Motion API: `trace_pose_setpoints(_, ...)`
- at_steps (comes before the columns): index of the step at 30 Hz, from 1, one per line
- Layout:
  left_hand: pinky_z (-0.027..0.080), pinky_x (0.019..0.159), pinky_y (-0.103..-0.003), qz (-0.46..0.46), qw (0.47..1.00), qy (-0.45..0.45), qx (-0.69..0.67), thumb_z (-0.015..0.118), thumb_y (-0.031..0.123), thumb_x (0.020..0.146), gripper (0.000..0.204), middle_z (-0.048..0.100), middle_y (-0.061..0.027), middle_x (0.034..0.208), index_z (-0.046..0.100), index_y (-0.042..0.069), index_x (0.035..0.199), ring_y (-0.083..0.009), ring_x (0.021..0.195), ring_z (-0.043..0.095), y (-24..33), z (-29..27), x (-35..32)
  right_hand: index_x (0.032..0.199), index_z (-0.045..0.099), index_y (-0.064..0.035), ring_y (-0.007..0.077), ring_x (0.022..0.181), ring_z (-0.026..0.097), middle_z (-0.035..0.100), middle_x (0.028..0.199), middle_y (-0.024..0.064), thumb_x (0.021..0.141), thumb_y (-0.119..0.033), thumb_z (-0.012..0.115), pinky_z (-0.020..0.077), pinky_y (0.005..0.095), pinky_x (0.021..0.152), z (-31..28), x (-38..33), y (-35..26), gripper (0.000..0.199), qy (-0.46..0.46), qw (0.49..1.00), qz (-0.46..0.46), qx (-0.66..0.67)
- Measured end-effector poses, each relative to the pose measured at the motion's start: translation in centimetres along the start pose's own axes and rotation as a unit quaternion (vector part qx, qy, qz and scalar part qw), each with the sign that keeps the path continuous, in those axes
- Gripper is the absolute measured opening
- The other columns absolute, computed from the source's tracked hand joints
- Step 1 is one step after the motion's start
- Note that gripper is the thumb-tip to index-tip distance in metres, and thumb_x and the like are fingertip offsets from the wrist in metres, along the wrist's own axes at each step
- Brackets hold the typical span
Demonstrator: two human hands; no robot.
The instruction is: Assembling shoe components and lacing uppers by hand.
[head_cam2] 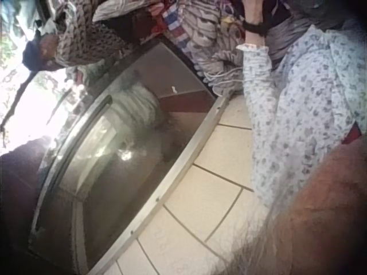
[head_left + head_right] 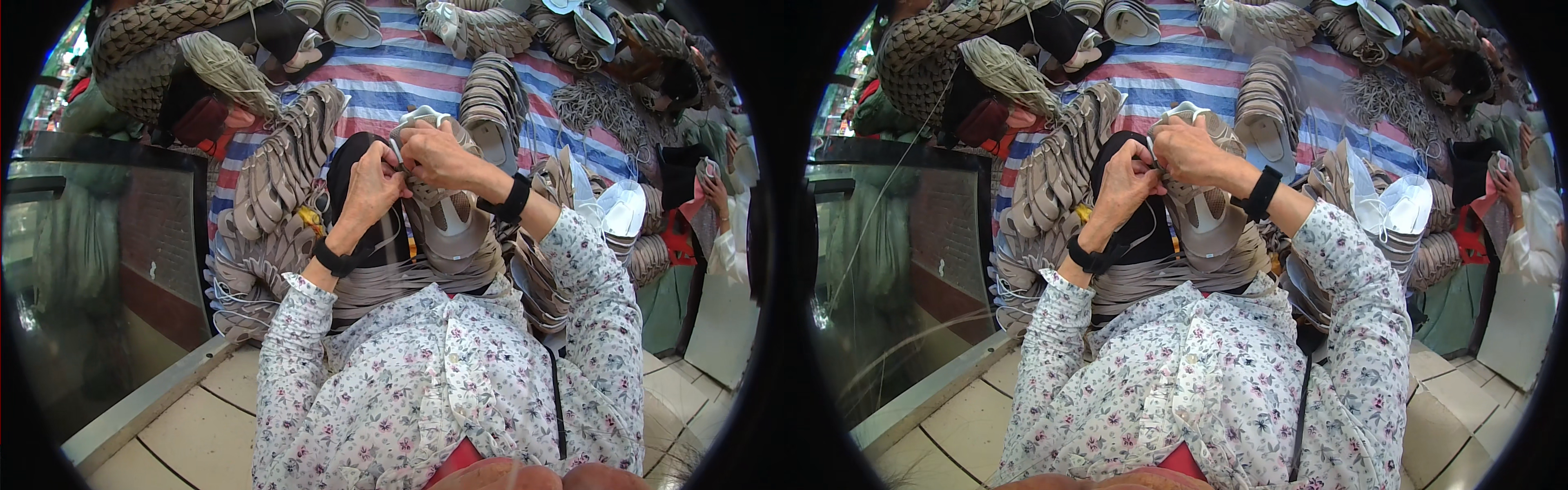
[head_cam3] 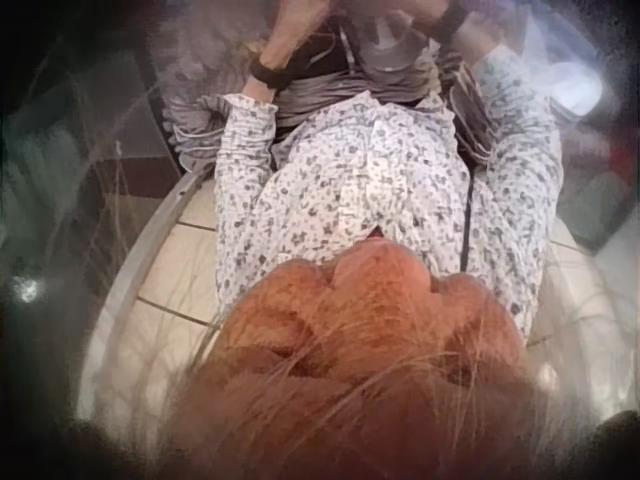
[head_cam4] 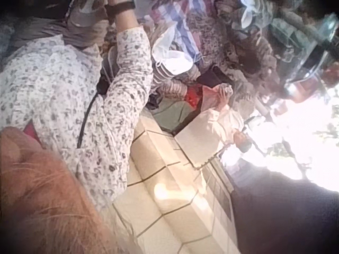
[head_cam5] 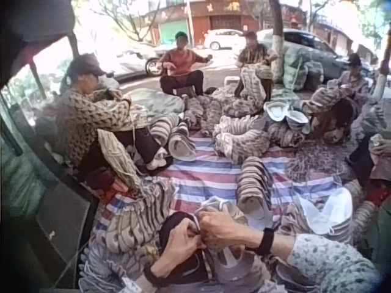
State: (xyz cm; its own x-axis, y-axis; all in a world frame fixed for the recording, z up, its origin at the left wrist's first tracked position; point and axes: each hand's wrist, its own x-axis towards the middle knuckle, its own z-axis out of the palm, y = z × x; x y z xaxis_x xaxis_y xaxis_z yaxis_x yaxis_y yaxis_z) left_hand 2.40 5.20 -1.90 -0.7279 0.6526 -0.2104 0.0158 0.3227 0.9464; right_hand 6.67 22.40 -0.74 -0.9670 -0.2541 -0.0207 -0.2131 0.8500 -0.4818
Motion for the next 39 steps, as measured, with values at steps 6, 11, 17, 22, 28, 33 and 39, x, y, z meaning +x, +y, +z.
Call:
trace_pose_setpoints(6,0.053,0.052,-0.024,0.055,0.994,0.051,0.084,0.058,0.000,0.091,0.012,0.068,-0.0095,0.080,0.059,-0.004,0.103,-0.0129,0.060,0.068,1.0,0.1,-0.5,0.092,0.065,0.0000,0.0303,0.099,0.059,0.055,0.102,0.0134,0.070,-0.001,0.070,0.0499,0.0411,0.075,-0.4,-2.3,-1.4,0.022,0.070,0.985,-0.050,-0.146)
trace_pose_setpoints(11,0.050,0.048,-0.023,0.136,0.985,0.062,0.086,0.059,0.006,0.092,0.015,0.066,-0.0063,0.070,0.069,-0.003,0.099,-0.0115,0.054,0.065,1.7,1.4,1.8,0.088,0.056,0.0022,0.0324,0.082,0.062,0.057,0.091,0.0162,0.075,0.005,0.062,0.0527,0.0392,0.069,-7.4,-4.9,2.2,0.014,0.254,0.964,0.039,-0.068)
trace_pose_setpoints(17,0.046,0.044,-0.021,0.061,0.998,-0.016,0.029,0.059,0.011,0.093,0.018,0.062,-0.0017,0.060,0.071,-0.002,0.099,-0.0061,0.049,0.058,2.2,3.3,3.8,0.087,0.055,-0.0024,0.0178,0.085,0.065,0.063,0.091,0.0067,0.094,-0.010,0.064,0.0541,0.0308,0.078,-5.0,-7.6,0.7,0.013,0.194,0.801,0.103,0.557)
trace_pose_setpoints(22,0.044,0.045,-0.022,0.079,0.992,-0.002,0.095,0.059,0.010,0.092,0.019,0.062,-0.0019,0.060,0.071,-0.002,0.099,-0.0061,0.049,0.056,1.2,3.5,4.0,0.094,0.053,-0.0035,0.0114,0.070,0.058,0.061,0.091,0.0075,0.099,-0.014,0.059,0.0540,0.0281,0.077,-3.0,-10.3,2.7,0.014,0.231,0.584,0.071,0.775)
trace_pose_setpoints(28,0.048,0.054,-0.033,0.202,0.942,0.025,0.266,0.058,0.011,0.085,0.022,0.062,-0.0136,0.061,0.072,-0.001,0.096,-0.0196,0.053,0.062,2.0,4.2,4.4,0.103,0.058,-0.0034,0.0037,0.057,0.048,0.058,0.075,0.0000,0.095,-0.007,0.062,0.0395,0.0170,0.050,1.5,-10.2,4.0,0.010,0.252,0.645,0.164,0.703)
trace_pose_setpoints(33,0.048,0.056,-0.035,0.253,0.919,0.012,0.303,0.061,0.007,0.079,0.023,0.061,-0.0175,0.062,0.072,-0.002,0.097,-0.0264,0.054,0.063,3.0,4.1,4.1,0.095,0.064,-0.0043,0.0013,0.059,0.049,0.060,0.072,-0.0039,0.093,-0.010,0.067,0.0377,0.0165,0.049,3.0,-8.2,2.8,0.006,0.278,0.680,0.207,0.646)
trace_pose_setpoints(39,0.049,0.058,-0.041,0.227,0.937,-0.021,0.264,0.060,0.005,0.076,0.016,0.061,-0.0173,0.063,0.070,0.000,0.087,-0.0336,0.059,0.063,3.3,4.2,4.2,0.090,0.065,-0.0043,0.0009,0.055,0.049,0.062,0.070,-0.0031,0.090,-0.009,0.069,0.0376,0.0157,0.047,4.0,-7.7,2.9,0.007,0.272,0.665,0.233,0.656)
